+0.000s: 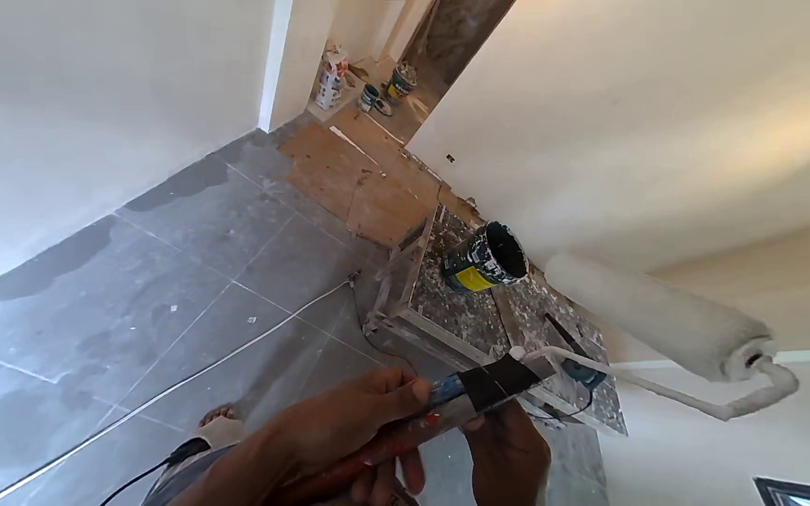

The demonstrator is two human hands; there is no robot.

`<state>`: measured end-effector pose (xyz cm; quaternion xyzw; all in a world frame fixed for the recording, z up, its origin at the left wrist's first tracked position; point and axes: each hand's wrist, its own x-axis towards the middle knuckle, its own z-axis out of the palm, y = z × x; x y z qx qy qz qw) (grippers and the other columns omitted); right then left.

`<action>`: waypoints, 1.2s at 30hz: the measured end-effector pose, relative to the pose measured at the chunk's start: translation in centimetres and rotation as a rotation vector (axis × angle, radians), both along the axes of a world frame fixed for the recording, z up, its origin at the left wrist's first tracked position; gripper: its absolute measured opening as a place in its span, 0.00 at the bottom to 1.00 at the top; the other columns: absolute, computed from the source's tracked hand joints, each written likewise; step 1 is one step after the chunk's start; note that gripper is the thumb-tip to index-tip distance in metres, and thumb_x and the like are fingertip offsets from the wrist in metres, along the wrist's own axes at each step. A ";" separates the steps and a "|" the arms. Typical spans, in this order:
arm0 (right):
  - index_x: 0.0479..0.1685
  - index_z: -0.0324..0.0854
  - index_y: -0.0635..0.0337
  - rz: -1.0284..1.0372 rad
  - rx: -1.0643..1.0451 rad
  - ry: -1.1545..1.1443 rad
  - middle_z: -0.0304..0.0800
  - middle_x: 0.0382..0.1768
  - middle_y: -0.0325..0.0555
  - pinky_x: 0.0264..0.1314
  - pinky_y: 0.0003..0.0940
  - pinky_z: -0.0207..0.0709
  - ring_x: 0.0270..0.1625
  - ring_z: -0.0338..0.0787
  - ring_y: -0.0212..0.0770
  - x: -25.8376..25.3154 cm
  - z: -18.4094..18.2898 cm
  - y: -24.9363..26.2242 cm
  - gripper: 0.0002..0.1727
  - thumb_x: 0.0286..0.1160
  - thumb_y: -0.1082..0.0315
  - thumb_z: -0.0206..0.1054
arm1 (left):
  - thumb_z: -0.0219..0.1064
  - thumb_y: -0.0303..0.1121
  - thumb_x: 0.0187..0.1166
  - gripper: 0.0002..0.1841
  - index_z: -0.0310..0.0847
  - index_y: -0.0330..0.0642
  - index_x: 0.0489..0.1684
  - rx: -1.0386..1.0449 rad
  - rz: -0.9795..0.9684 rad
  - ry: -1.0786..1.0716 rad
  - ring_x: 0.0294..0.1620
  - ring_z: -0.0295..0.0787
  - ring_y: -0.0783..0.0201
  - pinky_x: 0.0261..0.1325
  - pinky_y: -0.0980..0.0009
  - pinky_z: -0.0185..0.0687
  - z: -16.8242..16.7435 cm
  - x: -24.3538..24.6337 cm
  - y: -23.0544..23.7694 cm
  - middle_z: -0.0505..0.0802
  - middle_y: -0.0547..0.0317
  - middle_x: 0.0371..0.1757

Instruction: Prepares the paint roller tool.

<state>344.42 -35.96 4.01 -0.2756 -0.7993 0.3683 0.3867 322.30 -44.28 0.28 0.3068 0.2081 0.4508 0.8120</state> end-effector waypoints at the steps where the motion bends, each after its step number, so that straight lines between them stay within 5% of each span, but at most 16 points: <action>1: 0.53 0.89 0.52 -0.016 0.012 -0.007 0.96 0.44 0.33 0.53 0.29 0.93 0.45 0.95 0.30 0.1 -0.2 -0.1 0.12 0.75 0.60 0.76 | 0.45 0.59 0.92 0.25 0.76 0.46 0.54 0.013 -0.026 0.031 0.17 0.86 0.65 0.17 0.73 0.83 -0.2 0.0 -0.3 0.90 0.52 0.29; 3: 0.53 0.90 0.51 -0.034 0.022 -0.006 0.96 0.45 0.33 0.55 0.29 0.92 0.47 0.95 0.30 0.3 -0.8 -0.2 0.11 0.74 0.63 0.76 | 0.42 0.61 0.92 0.28 0.77 0.46 0.43 0.073 -0.007 0.063 0.13 0.76 0.70 0.14 0.77 0.74 -0.3 0.4 -0.5 0.80 0.61 0.21; 7: 0.50 0.90 0.56 -0.045 0.101 -0.052 0.95 0.42 0.39 0.49 0.32 0.94 0.42 0.95 0.34 1.2 -1.1 -0.4 0.12 0.76 0.60 0.76 | 0.45 0.57 0.93 0.24 0.74 0.48 0.42 0.136 0.145 0.073 0.14 0.70 0.73 0.14 0.80 0.65 -0.1 1.6 -0.1 0.77 0.64 0.21; 15: 0.53 0.88 0.53 0.031 0.240 -0.216 0.95 0.46 0.40 0.51 0.34 0.94 0.47 0.96 0.37 3.8 1.4 -0.8 0.14 0.68 0.68 0.80 | 0.51 0.51 0.93 0.18 0.76 0.46 0.47 0.091 0.211 0.149 0.13 0.74 0.72 0.13 0.80 0.67 -0.1 2.0 0.4 0.81 0.62 0.21; 20: 0.56 0.88 0.56 0.060 0.355 -0.357 0.93 0.39 0.38 0.42 0.26 0.92 0.40 0.93 0.30 4.4 4.2 -0.6 0.17 0.69 0.64 0.80 | 0.50 0.51 0.94 0.19 0.77 0.46 0.45 0.049 0.223 0.283 0.15 0.75 0.72 0.16 0.79 0.68 0.5 2.7 0.5 0.81 0.63 0.22; 27: 0.57 0.87 0.65 0.069 0.449 -0.474 0.92 0.42 0.44 0.39 0.22 0.91 0.37 0.92 0.28 1.8 6.2 0.0 0.16 0.75 0.66 0.74 | 0.49 0.54 0.93 0.21 0.77 0.46 0.48 0.006 0.265 0.493 0.19 0.80 0.71 0.23 0.76 0.77 -0.1 3.8 2.3 0.84 0.63 0.27; 29: 0.57 0.88 0.68 0.043 0.457 -0.538 0.93 0.42 0.44 0.38 0.22 0.91 0.36 0.92 0.27 0.4 6.3 0.7 0.20 0.78 0.60 0.74 | 0.47 0.55 0.93 0.23 0.76 0.45 0.52 0.033 0.284 0.591 0.23 0.83 0.68 0.28 0.71 0.82 -0.5 4.0 2.5 0.85 0.61 0.30; 33: 0.53 0.90 0.58 0.010 0.401 -0.723 0.91 0.33 0.35 0.30 0.24 0.88 0.30 0.89 0.25 -2.3 6.5 2.5 0.26 0.82 0.42 0.66 | 0.42 0.56 0.94 0.26 0.76 0.44 0.59 0.075 0.288 0.771 0.29 0.85 0.61 0.37 0.61 0.85 -0.7 4.4 2.0 0.84 0.56 0.34; 36: 0.50 0.91 0.51 0.013 0.279 -0.897 0.90 0.31 0.30 0.34 0.23 0.86 0.31 0.87 0.24 -4.4 6.9 3.4 0.22 0.81 0.43 0.66 | 0.40 0.55 0.94 0.26 0.76 0.43 0.57 0.090 0.288 0.834 0.29 0.84 0.60 0.37 0.61 0.84 -1.4 4.4 2.0 0.83 0.56 0.32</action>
